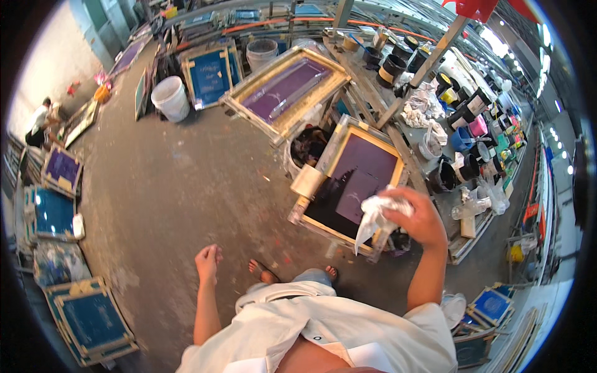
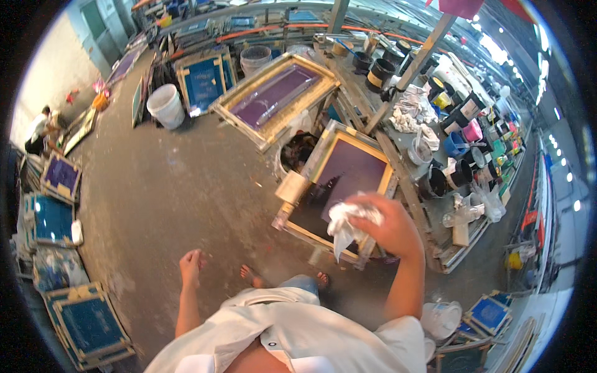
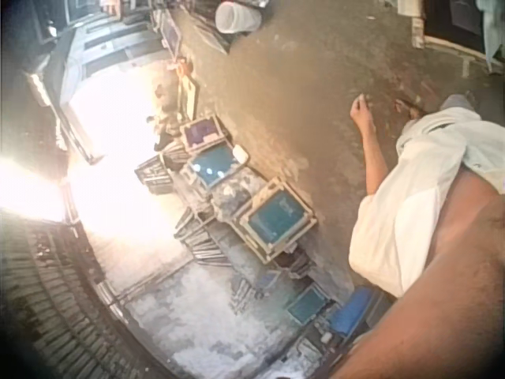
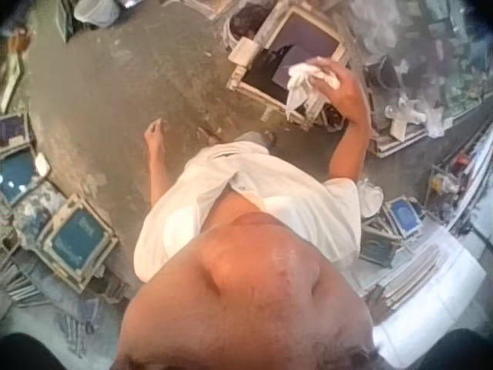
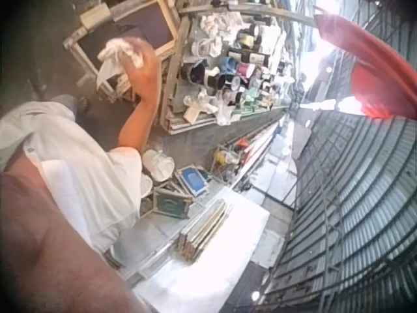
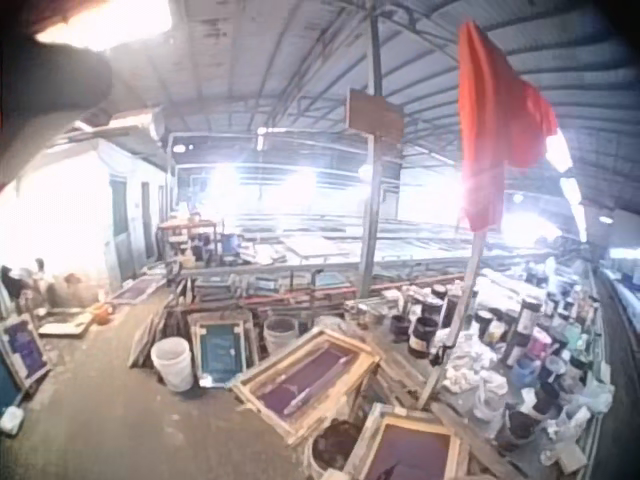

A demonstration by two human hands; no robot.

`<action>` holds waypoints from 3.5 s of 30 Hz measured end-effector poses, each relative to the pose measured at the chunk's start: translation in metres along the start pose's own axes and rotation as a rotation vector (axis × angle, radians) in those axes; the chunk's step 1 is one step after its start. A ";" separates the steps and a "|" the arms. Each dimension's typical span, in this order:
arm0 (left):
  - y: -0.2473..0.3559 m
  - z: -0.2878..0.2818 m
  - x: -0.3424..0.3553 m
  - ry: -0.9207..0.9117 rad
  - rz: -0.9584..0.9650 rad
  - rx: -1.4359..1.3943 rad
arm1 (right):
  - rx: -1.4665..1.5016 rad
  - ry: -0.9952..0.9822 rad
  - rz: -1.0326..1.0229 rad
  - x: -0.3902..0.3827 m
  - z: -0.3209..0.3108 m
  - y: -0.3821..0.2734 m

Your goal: The person uses a squeegee to spread purple ink across a screen printing frame placed over a garment on a conveyor. They repeatedly pull the squeegee across the screen, then lift and move the frame to the next garment, continuing the process.

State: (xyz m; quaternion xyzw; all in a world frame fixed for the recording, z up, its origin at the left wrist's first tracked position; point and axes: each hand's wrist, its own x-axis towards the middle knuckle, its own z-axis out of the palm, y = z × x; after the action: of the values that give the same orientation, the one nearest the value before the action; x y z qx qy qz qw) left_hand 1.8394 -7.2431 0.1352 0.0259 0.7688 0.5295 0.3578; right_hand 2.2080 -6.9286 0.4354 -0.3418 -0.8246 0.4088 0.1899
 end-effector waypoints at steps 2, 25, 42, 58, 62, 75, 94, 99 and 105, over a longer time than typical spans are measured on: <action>0.018 -0.030 0.019 0.022 -0.007 0.011 | 0.075 0.011 -0.040 0.061 0.020 -0.015; 0.114 -0.046 0.346 0.049 -0.335 0.317 | -0.266 1.278 -0.005 0.561 -0.331 0.206; 0.225 0.032 0.484 -0.166 -0.305 0.665 | -0.435 1.440 -0.020 0.511 -0.422 0.199; 0.196 0.023 0.452 -0.159 -0.193 0.745 | -0.900 0.799 0.364 0.530 -0.298 0.434; 0.204 0.018 0.433 -0.078 -0.240 0.849 | -0.852 0.838 0.401 0.515 -0.292 0.444; 0.208 0.042 0.476 -0.090 -0.240 0.705 | -0.413 0.612 0.382 0.527 -0.131 0.281; 0.195 -0.045 0.660 -0.824 -0.057 0.898 | 0.036 0.219 0.978 0.372 0.340 0.074; 0.216 0.005 0.735 -0.544 -0.217 0.669 | -0.087 0.241 1.133 0.336 0.385 0.049; 0.322 0.128 0.828 -0.582 0.426 0.932 | -0.072 0.286 1.236 0.354 0.422 0.029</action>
State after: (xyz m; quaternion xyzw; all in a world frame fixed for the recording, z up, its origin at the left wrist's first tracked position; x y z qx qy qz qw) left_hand 1.1895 -6.6535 -0.0530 0.4785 0.7685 0.1674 0.3905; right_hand 1.7238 -6.8911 0.1729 -0.8122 -0.4549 0.3650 0.0157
